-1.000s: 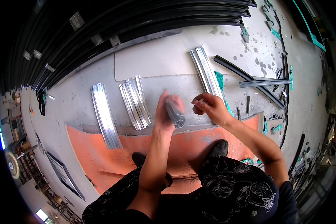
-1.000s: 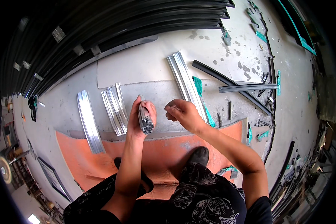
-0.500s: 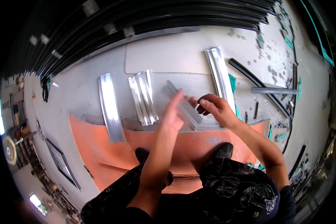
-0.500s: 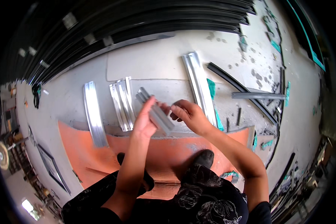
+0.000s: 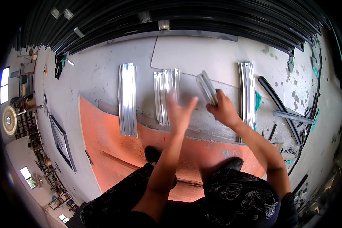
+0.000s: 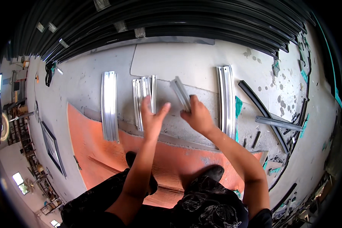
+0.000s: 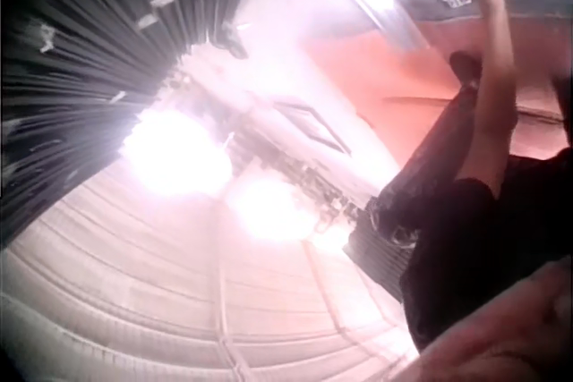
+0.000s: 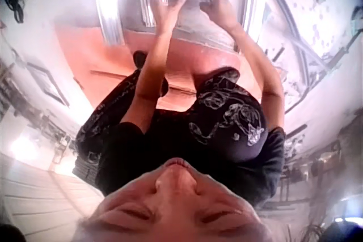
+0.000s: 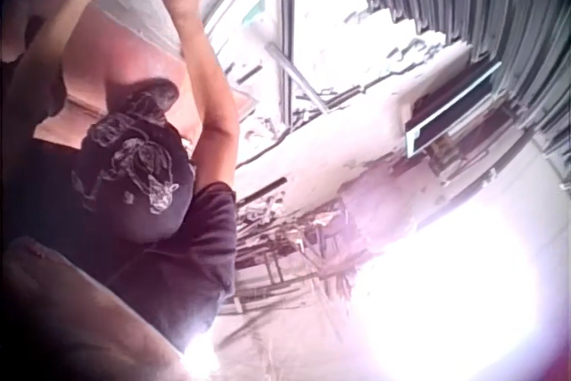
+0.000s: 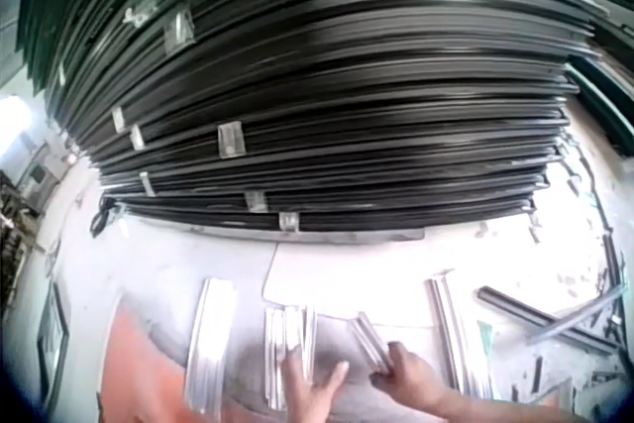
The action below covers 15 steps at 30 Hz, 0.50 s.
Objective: The person picks up a stack of metal profiles, walks through the facility to a work area, and then organizes the individual profiles on a flat surface by arranging them into rows.
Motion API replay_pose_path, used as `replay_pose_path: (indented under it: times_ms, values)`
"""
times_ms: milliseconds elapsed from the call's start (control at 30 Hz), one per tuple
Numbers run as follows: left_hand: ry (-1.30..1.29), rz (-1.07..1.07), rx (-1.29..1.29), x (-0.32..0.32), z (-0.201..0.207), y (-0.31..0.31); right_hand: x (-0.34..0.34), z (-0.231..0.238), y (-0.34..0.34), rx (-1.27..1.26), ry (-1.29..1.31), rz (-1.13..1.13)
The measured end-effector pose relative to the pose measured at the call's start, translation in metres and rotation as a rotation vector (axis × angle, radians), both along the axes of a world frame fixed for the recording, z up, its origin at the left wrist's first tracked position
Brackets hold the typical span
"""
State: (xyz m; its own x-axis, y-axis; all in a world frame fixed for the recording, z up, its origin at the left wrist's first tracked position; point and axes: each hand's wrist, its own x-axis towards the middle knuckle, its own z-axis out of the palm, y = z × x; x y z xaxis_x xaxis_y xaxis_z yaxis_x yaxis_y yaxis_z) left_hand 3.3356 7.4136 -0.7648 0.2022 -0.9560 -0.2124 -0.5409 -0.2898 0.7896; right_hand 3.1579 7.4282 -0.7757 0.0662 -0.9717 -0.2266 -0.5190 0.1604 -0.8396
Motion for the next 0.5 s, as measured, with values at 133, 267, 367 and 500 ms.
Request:
replay_pose_path:
  times_ms: [133,267,367,500]
  values:
    - [-0.624,0.087,-0.026,0.029,-0.031,-0.008,0.006,-0.009,-0.037,-0.168,0.188,-0.101]
    - [-0.785,0.014,-0.015,0.039,-0.035,-0.013,0.004,-0.002,-0.061,0.077,0.350,-0.048]
    - [-0.758,-0.013,-0.017,0.050,-0.038,-0.016,0.004,-0.003,-0.063,0.068,0.517,0.041]
    - [-0.754,-0.010,-0.005,0.047,-0.033,-0.022,-0.001,0.003,-0.066,0.053,0.594,0.077]
